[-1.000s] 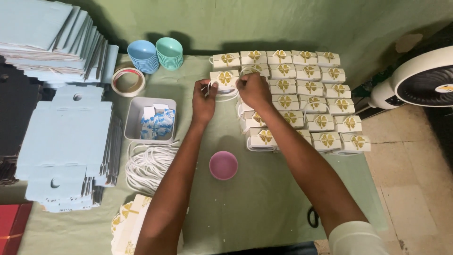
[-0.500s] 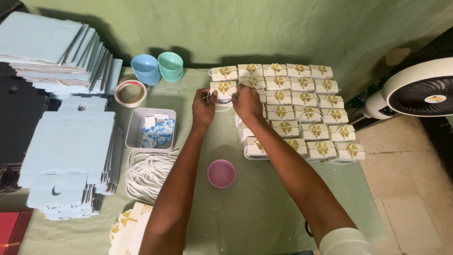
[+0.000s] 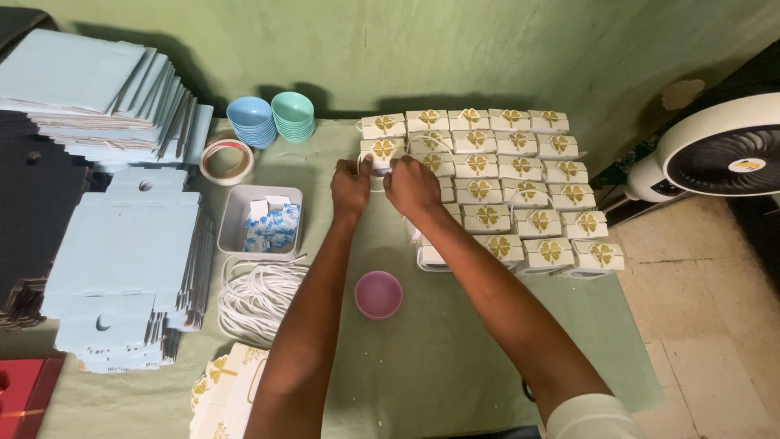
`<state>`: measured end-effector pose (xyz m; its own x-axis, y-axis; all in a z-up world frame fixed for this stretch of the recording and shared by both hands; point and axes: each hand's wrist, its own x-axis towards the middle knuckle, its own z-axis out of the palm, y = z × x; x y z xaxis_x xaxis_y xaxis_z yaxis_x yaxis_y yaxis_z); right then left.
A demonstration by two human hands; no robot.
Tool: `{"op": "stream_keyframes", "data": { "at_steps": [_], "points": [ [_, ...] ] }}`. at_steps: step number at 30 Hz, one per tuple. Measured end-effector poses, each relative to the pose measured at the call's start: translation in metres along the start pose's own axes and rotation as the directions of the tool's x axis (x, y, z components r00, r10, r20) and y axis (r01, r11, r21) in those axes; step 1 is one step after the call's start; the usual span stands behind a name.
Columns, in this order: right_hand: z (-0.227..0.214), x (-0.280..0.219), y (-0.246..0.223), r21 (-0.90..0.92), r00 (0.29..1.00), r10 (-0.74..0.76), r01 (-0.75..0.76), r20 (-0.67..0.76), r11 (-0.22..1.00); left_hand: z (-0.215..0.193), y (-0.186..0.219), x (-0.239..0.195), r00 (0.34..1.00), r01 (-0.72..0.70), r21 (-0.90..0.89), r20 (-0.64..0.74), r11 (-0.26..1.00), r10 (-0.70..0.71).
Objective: The person folds paper templates to assemble small gift boxes, places a small card inside, and ties them closed with white elastic string.
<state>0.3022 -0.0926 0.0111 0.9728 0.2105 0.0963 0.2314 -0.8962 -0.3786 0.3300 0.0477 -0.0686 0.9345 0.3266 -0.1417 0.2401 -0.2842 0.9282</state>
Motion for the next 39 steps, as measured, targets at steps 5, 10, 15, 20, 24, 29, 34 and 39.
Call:
{"op": "stream_keyframes", "data": {
  "at_steps": [5, 10, 15, 20, 24, 29, 34, 39],
  "points": [
    [-0.004, -0.004, -0.002, -0.022, 1.000, -0.022, 0.023, 0.015, 1.000, 0.008, 0.006, -0.003, 1.000, 0.016, -0.010, -0.023, 1.000, -0.017],
    [-0.002, -0.003, 0.000, -0.039, 0.999, -0.043, 0.044, 0.028, 0.998, 0.010, 0.010, -0.004, 0.999, 0.032, -0.011, -0.014, 0.999, -0.032],
    [-0.006, -0.007, -0.003, -0.039, 0.997, -0.066, 0.067, 0.030, 0.997, 0.008, 0.003, -0.003, 1.000, 0.003, -0.037, 0.004, 0.999, -0.003],
    [-0.002, -0.012, -0.002, -0.065, 0.993, -0.122, 0.121, -0.010, 0.991, -0.006, -0.004, -0.011, 0.996, -0.002, -0.019, 0.091, 1.000, 0.003],
    [-0.030, -0.051, -0.036, -0.013, 0.964, -0.242, 0.242, -0.113, 0.970, -0.023, -0.019, -0.028, 0.983, -0.049, 0.034, 0.176, 0.998, 0.042],
    [-0.008, -0.127, -0.068, 0.207, 0.931, -0.339, 0.362, -0.137, 0.909, -0.097, 0.003, -0.151, 0.969, -0.181, -0.044, 0.161, 0.983, 0.186],
    [0.048, -0.229, -0.087, 0.433, 0.932, -0.305, 0.360, -0.195, 0.826, -0.150, -0.042, -0.265, 0.978, -0.178, -0.174, 0.081, 0.969, 0.194],
    [0.065, -0.305, -0.123, 0.609, 0.934, -0.353, 0.312, -0.056, 0.729, -0.183, -0.069, -0.357, 0.989, -0.148, -0.103, -0.045, 0.984, 0.144]
  ]
}}
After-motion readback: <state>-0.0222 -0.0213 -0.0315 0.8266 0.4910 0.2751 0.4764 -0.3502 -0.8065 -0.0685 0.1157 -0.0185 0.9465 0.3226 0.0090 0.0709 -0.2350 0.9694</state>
